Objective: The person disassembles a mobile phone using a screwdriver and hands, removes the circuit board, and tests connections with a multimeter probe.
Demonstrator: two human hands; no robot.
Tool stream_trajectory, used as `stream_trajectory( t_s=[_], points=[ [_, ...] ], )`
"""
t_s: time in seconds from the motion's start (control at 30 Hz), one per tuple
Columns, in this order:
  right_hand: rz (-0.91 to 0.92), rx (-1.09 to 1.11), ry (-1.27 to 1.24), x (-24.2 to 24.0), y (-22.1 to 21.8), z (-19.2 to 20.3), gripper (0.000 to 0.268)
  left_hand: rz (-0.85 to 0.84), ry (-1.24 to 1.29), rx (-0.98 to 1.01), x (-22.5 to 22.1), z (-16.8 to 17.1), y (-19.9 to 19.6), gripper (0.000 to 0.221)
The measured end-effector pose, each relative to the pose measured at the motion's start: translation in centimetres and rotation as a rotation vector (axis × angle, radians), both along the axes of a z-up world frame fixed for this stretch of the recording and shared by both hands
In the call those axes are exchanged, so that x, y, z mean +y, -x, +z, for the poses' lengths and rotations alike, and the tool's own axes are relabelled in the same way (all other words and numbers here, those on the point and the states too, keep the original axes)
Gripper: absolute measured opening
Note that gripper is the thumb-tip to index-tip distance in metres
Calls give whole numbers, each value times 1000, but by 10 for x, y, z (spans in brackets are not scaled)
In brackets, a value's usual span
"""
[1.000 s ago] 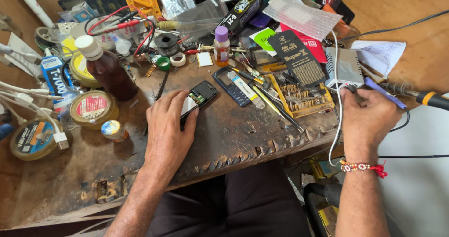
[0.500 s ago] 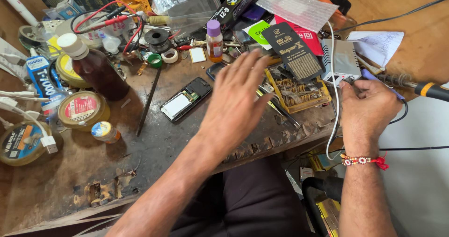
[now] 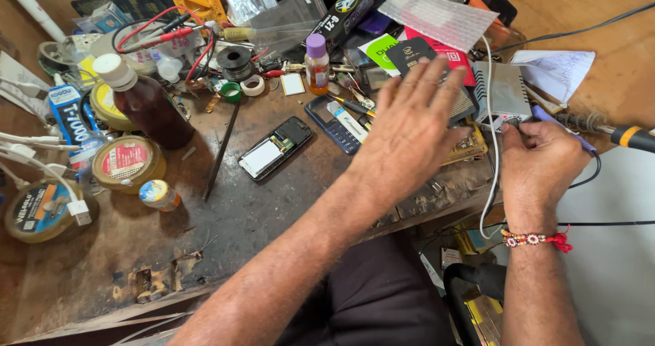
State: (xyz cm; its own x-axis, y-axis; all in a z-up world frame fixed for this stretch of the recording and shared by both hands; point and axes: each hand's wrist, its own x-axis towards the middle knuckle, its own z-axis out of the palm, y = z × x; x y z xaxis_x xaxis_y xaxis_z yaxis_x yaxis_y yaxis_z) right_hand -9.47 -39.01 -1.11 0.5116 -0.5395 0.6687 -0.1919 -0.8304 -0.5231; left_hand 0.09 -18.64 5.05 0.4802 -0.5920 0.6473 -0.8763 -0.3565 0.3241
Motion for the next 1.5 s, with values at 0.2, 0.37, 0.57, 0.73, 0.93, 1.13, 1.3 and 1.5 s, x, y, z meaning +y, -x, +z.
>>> stream_trajectory(
  t_s=[0.2, 0.37, 0.57, 0.73, 0.93, 1.13, 1.3, 1.5],
  points=[
    [20, 21, -50, 2, 1, 2, 14, -28, 24, 7, -11, -1, 13, 73],
    [21, 34, -58, 5, 1, 4, 14, -10, 20, 14, -7, -6, 10, 72],
    [17, 9, 4, 6, 2, 5, 13, 4, 48, 9, 4, -7, 7, 69],
    [10, 23, -3, 1, 1, 1, 13, 12, 34, 31, 10, -5, 6, 68],
    [-19, -7, 3, 2, 2, -4, 20, 16, 27, 39, 15, -9, 5, 70],
    [-15, -15, -11, 0, 0, -9, 20, 30, -7, 47, 18, -11, 3, 70],
    [5, -55, -14, 1, -1, -11, 15, 32, -14, 60, 20, -15, 4, 69],
    [62, -97, -123, 0, -3, -12, 13, 36, -32, 69, 21, -18, 3, 67]
  ],
)
